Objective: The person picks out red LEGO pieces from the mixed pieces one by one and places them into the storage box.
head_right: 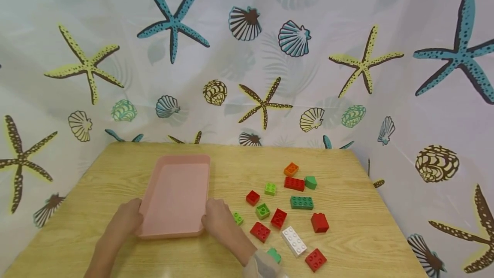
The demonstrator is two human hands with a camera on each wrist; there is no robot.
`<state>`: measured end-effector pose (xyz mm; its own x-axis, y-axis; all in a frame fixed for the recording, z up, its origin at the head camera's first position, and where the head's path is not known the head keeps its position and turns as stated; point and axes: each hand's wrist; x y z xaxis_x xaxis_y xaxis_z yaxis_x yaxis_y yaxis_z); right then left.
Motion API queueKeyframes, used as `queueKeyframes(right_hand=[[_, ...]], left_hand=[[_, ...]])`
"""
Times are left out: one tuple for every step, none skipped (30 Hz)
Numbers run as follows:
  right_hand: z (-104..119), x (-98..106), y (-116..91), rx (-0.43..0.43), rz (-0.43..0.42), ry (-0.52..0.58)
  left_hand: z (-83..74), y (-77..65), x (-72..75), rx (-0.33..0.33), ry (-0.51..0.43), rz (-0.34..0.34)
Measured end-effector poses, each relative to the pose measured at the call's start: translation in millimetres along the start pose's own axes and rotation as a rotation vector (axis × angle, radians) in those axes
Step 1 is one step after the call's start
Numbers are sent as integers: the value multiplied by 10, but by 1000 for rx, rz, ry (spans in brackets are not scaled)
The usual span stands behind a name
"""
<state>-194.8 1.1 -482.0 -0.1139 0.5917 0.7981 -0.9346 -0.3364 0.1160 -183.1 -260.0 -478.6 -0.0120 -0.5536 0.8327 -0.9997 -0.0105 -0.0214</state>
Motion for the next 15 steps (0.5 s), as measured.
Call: queueKeyframes(right_hand=[[0,1,-5,5,-5,-5],[0,3,-13,6,-8,-10],[2,7,-20,7,-13,-17],[5,14,-26,6,-13,-21],[7,20,-33,9,-16,-26],[11,30,-40,9,-17,-31],[16,41,-46,11,-17,-32],[23,53,-53,10,-15,-33],[29,63,-61,12,-13,-31],[33,77,-71,15,-11,-28],[35,89,-81,17,-9,-24],[38,101,-92,20,-11,-25],[40,113,-103,23,-12,-32],[41,122,-114,20,-9,-33],[41,131,-126,14,-3,-33]], left_hand=[[9,3,-3,-4,-1,0],[16,7,-5,-7,0,-2],[14,9,-3,-6,1,1],[15,10,-1,-8,0,1],[15,10,1,-12,-3,3],[13,9,3,-13,-6,6],[8,7,7,-12,-9,9],[-3,2,14,-10,-11,13],[-13,-4,21,-7,-12,20],[-23,-8,26,-7,-11,26],[-36,-10,32,-2,-9,35],[-51,-13,39,3,-6,45],[-67,-16,47,4,-3,52],[-81,-18,53,9,1,63],[-96,-21,58,14,2,74]])
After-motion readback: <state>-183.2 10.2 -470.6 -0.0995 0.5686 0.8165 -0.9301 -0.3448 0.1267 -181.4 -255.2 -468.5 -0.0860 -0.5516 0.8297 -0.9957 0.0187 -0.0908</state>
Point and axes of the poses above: each hand's wrist, its own y-axis towards the middle knuckle, its own x-axis out of the back of the hand, z = x × y, and after that the axes turned 1 degree about -z, right-handed
